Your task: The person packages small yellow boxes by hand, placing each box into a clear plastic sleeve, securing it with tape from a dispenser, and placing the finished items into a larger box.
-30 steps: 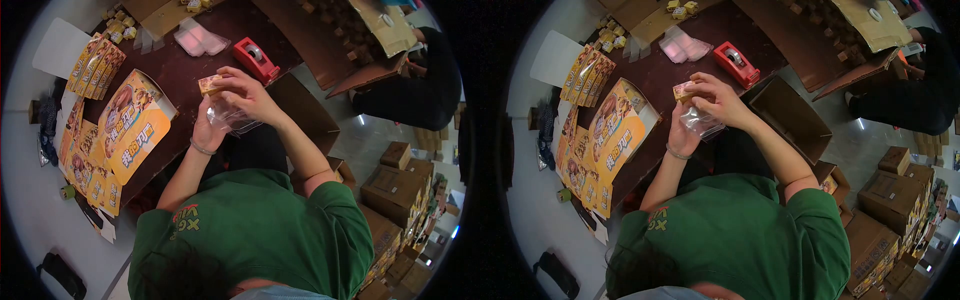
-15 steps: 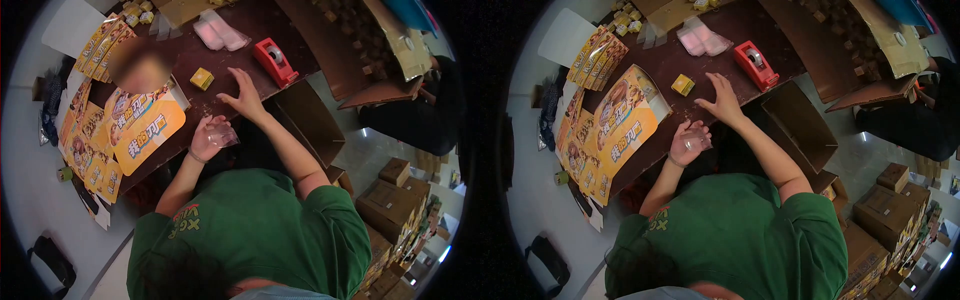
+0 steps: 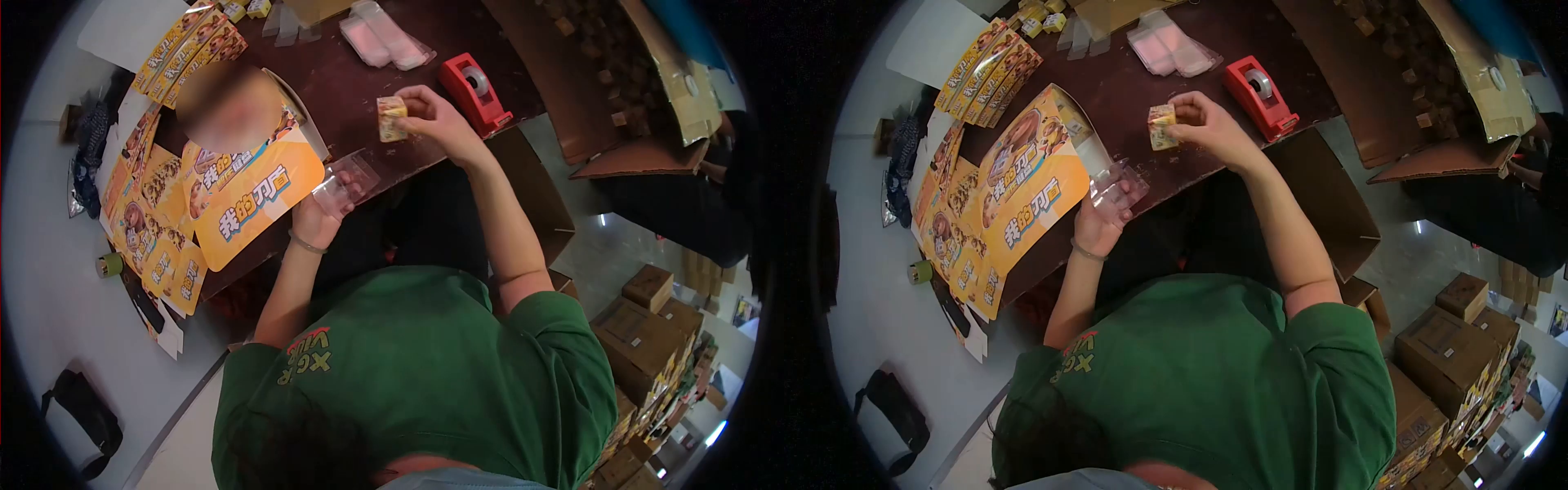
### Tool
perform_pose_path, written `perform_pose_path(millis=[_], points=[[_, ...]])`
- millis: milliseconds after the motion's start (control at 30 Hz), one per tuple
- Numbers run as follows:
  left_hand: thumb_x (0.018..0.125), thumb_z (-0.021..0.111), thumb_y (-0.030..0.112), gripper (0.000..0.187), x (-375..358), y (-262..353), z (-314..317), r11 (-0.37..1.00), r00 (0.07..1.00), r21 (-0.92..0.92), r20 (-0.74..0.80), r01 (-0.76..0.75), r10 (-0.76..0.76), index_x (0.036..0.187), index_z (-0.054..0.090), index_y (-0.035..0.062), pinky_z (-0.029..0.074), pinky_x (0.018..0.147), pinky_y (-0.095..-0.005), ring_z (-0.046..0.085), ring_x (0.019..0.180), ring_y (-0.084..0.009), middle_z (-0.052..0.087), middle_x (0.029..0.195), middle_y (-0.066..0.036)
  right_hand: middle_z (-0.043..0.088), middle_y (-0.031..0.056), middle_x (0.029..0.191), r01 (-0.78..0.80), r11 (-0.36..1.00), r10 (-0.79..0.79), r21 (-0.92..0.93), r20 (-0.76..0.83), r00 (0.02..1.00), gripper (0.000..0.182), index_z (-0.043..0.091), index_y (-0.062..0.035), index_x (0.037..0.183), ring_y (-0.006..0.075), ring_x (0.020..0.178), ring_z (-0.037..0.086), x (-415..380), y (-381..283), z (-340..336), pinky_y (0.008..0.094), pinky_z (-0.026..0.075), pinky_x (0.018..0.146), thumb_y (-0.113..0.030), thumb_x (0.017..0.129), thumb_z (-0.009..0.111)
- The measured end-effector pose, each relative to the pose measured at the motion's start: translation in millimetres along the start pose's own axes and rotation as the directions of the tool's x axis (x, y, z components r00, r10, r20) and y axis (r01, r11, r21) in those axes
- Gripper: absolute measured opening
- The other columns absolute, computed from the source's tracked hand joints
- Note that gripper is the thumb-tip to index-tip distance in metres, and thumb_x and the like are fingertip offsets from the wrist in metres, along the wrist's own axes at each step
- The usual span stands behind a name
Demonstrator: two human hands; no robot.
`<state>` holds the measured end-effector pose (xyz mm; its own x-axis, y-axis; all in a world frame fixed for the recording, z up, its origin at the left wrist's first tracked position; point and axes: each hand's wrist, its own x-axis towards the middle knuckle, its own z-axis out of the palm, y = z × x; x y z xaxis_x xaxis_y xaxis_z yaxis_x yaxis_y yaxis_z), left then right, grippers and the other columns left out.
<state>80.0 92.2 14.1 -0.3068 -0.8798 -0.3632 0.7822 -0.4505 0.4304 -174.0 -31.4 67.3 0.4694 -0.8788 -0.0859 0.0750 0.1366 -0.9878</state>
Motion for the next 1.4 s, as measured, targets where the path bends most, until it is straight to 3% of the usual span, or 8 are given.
perform_pose_path(millis=[67, 167, 333, 567, 933, 1133, 1333, 1400], points=[[0.102, 0.043, 0.042, 0.043, 8.5, -7.8, 5.7, 0.995, 0.99, 0.026, -0.096, -0.101, 0.103, 0.125, 0.052, 0.0084, 0.049, 0.079, -0.0363, 0.061, 0.098, -0.0253, 0.061, 0.106, -0.007, 0.063, 0.0083, 0.121, -0.112, 0.949, 0.072, 0.295, 0.143, 0.987, 0.05, 0.051, -0.0019, 0.128, 0.0146, 0.108, 0.061, -40.5, -32.7, 0.2, 0.029, 0.048, 0.094, -0.013, 0.084, 0.072], [0.103, 0.044, 0.04, 0.04, 24.2, -24.4, 20.4, 0.969, 0.958, 0.129, -0.171, -0.21, 0.23, 0.123, 0.053, 0.0072, 0.05, 0.085, -0.0374, 0.06, 0.1, -0.0231, 0.06, 0.109, -0.006, 0.064, 0.009, 0.119, -0.039, 0.968, 0.013, 0.248, 0.107, 0.994, 0.054, 0.052, 0.0, 0.13, 0.014, 0.108, 0.061, -69.5, -39.9, 22.7, 0.03, 0.048, 0.095, -0.008, 0.082, 0.075], [0.104, 0.041, 0.037, 0.036, 27.1, -25.8, 55.8, 0.891, 0.903, 0.305, -0.161, -0.338, 0.398, 0.119, 0.054, 0.0064, 0.051, 0.086, -0.0357, 0.059, 0.103, -0.0204, 0.058, 0.108, -0.005, 0.066, 0.0136, 0.109, 0.185, 0.85, -0.321, -0.493, -0.207, 0.924, 0.056, 0.057, -0.0014, 0.125, 0.0204, 0.097, 0.066, -80.4, -37.8, 50.6, 0.0304, 0.052, 0.085, -0.012, 0.076, 0.08], [0.106, 0.037, 0.034, 0.034, 15.5, -18.5, 55.9, 0.849, 0.902, 0.357, -0.035, -0.391, 0.43, 0.118, 0.054, 0.0062, 0.054, 0.082, -0.033, 0.057, 0.104, -0.0168, 0.055, 0.106, -0.004, 0.066, 0.0143, 0.11, 0.223, 0.816, -0.316, -0.534, -0.089, 0.944, 0.058, 0.059, -0.0031, 0.127, 0.0218, 0.094, 0.066, -95.4, -35.8, 47.2, 0.0306, 0.052, 0.084, -0.014, 0.075, 0.082], [0.106, 0.035, 0.033, 0.037, 16.1, -20.1, 64.1, 0.774, 0.888, 0.548, -0.114, -0.318, 0.446, 0.12, 0.054, 0.0048, 0.053, 0.073, -0.0288, 0.058, 0.097, -0.013, 0.056, 0.102, -0.004, 0.066, 0.0076, 0.1, 0.204, 0.974, -0.225, -0.096, -0.425, 0.877, 0.015, 0.068, 0.0002, 0.096, 0.0116, 0.085, 0.063, -116.5, 7.6, 74.2, 0.0255, 0.052, 0.075, 0.001, 0.082, 0.073], [0.106, 0.034, 0.033, 0.039, 11.2, -19.5, 70.7, 0.749, 0.925, 0.62, -0.094, -0.235, 0.369, 0.117, 0.056, 0.0025, 0.049, 0.068, -0.025, 0.056, 0.089, -0.0104, 0.057, 0.098, -0.004, 0.065, 0.008, 0.093, 0.213, 0.911, -0.331, -0.355, -0.316, 0.889, 0.035, 0.061, -0.004, 0.116, 0.0115, 0.076, 0.064, -117.7, 7.5, 61.3, 0.0238, 0.051, 0.068, 0.004, 0.082, 0.07], [0.106, 0.032, 0.027, 0.038, 11.6, -21.8, 61.3, 0.556, 0.872, 0.769, 0.004, -0.315, 0.489, 0.113, 0.059, 0.0008, 0.048, 0.072, -0.0254, 0.055, 0.092, -0.0115, 0.058, 0.095, -0.006, 0.067, 0.0102, 0.094, 0.266, 0.788, -0.452, -0.556, -0.226, 0.863, 0.028, 0.07, -0.0054, 0.107, 0.0204, 0.078, 0.067, -114.0, 2.5, 53.1, 0.0292, 0.054, 0.068, 0.003, 0.08, 0.071], [0.105, 0.033, 0.023, 0.036, 16.5, -24.4, 61.5, 0.262, 0.759, 0.872, 0.17, -0.413, 0.629, 0.111, 0.059, -0.0002, 0.047, 0.077, -0.0262, 0.055, 0.094, -0.014, 0.058, 0.096, -0.008, 0.068, 0.0111, 0.094, 0.233, 0.769, -0.439, -0.595, -0.226, 0.87, 0.027, 0.071, -0.0052, 0.106, 0.0234, 0.079, 0.068, -112.8, 3.8, 52.4, 0.0306, 0.055, 0.069, 0.003, 0.08, 0.071]])
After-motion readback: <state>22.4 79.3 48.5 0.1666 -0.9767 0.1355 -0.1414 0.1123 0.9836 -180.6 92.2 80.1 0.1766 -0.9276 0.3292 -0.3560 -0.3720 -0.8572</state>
